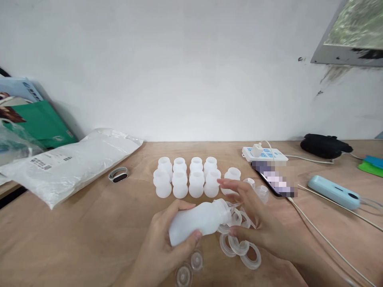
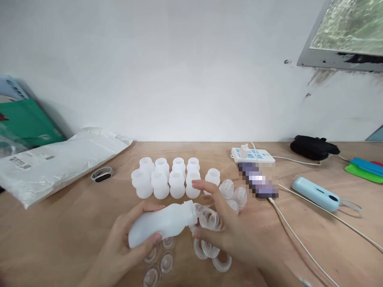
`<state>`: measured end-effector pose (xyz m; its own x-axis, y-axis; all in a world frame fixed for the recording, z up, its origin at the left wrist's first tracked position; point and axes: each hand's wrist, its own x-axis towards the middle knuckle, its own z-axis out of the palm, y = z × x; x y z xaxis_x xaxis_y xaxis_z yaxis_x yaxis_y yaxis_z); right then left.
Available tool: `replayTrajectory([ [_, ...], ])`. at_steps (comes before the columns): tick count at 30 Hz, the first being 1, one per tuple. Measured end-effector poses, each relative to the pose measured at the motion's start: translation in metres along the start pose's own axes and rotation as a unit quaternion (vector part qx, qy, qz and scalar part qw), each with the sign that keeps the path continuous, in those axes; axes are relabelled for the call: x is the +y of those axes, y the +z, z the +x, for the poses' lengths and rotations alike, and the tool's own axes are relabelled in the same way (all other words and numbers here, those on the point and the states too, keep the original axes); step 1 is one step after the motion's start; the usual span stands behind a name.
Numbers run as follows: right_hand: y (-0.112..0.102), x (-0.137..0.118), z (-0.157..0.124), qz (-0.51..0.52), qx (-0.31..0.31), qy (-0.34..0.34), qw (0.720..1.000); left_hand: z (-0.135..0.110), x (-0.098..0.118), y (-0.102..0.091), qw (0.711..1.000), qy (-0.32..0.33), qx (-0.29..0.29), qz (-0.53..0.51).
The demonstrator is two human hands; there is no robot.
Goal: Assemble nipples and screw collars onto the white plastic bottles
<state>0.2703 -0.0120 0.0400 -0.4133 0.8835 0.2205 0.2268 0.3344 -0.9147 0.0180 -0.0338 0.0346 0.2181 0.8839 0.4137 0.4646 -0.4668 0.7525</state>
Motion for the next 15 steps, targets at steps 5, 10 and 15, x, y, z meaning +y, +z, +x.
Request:
replayTrajectory([
  [5, 0.005, 0.001, -0.001, 0.04, -0.006, 0.017, 0.999, -0.005, -0.003, 0.003, 1.0, -0.013, -0.014, 0.009],
  [10, 0.007, -0.004, 0.002, 0.052, 0.036, 0.032, 0.997, -0.002, -0.003, -0.001, 0.994, -0.058, -0.02, -0.096],
  [15, -0.003, -0.007, 0.0, 0.055, 0.066, -0.008, 0.996, 0.005, -0.002, -0.008, 0.982, -0.092, 0.061, -0.154],
])
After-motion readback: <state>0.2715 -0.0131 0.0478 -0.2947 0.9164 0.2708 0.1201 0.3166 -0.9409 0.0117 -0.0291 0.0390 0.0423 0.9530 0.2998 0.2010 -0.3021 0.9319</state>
